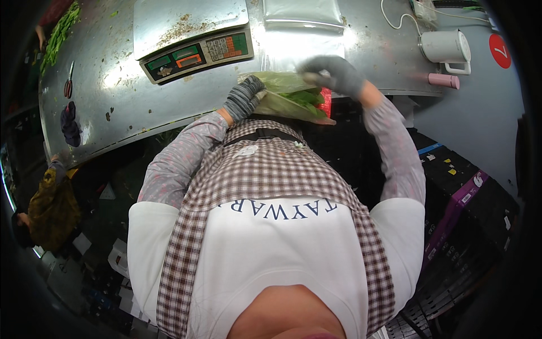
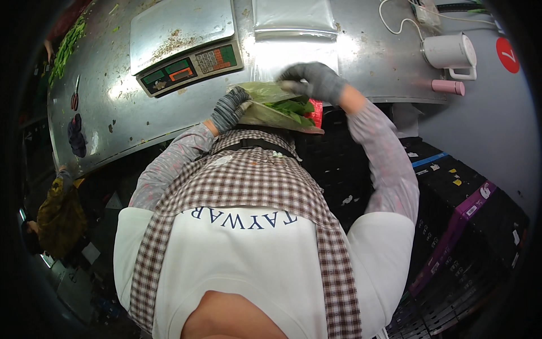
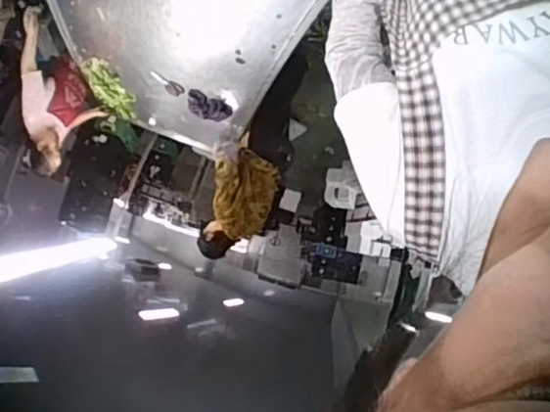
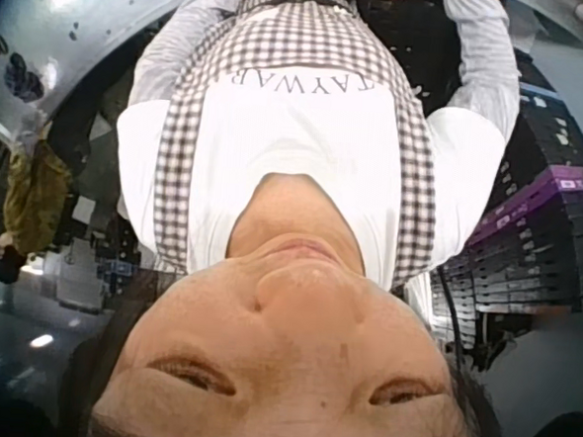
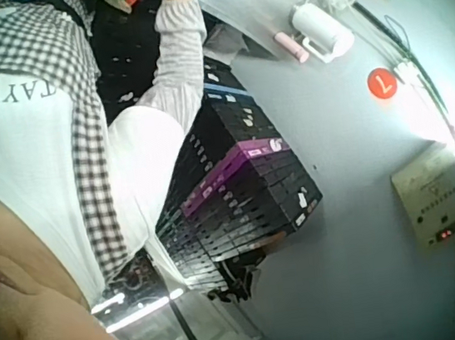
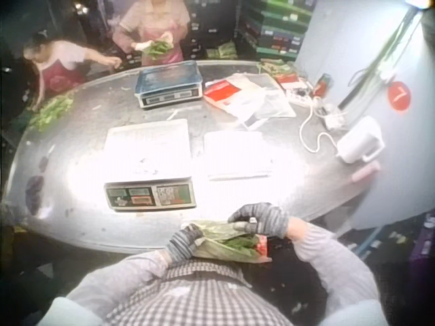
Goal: The person weighs bundles of leafy green vegetables on a scale, places them into plastic bags, and سپس stacks crates in an agricultural processing facility.
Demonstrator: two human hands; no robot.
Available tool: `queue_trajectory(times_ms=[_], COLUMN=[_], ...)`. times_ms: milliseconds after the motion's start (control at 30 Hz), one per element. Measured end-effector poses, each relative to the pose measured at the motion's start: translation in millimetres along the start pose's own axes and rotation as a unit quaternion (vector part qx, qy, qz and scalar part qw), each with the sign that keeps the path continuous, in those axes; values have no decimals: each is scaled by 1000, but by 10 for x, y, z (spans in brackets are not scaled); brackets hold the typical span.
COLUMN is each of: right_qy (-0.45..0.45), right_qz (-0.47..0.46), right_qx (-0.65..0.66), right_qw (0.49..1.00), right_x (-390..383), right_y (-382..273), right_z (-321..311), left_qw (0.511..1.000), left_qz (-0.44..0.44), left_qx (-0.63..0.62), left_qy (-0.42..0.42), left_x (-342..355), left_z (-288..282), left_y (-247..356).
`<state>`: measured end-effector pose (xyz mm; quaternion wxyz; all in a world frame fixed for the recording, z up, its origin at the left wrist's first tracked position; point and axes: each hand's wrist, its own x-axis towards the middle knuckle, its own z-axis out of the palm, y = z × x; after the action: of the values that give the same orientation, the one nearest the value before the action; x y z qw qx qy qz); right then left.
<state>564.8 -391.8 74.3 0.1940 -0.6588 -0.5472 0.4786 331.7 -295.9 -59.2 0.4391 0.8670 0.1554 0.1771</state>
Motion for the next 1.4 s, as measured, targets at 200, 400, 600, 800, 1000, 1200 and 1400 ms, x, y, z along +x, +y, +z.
queue_trajectory(times_ms=[200, 400, 600, 800, 1000, 1200, 1400], right_qy=[-179, -126, -74, -35, -50, -101, 2], right_qz=[14, 45, -4, -44, -107, -96, -87], right_qx=[-189, -272, -171, -276, 19, -161, -122], right_qw=[965, 953, 982, 959, 993, 977, 989], right_x=[546, 349, 298, 324, 341, 280, 240], right_y=[397, 476, 719, 683, 888, 541, 703], right_z=[401, 560, 612, 717, 724, 572, 669], left_qw=[999, 992, 969, 960, 952, 952, 947], left_qz=[-27, -53, -47, -188, -253, -266, -208], left_qx=[-33, -41, -169, -98, 5, -32, -177], left_qy=[17, 111, 174, 182, 170, 145, 167], left_x=[-70, -144, -181, -266, -114, -139, -201], left_z=[31, 257, 318, 410, 418, 403, 312], left_y=[-35, -78, -103, -342, -254, -388, -344])
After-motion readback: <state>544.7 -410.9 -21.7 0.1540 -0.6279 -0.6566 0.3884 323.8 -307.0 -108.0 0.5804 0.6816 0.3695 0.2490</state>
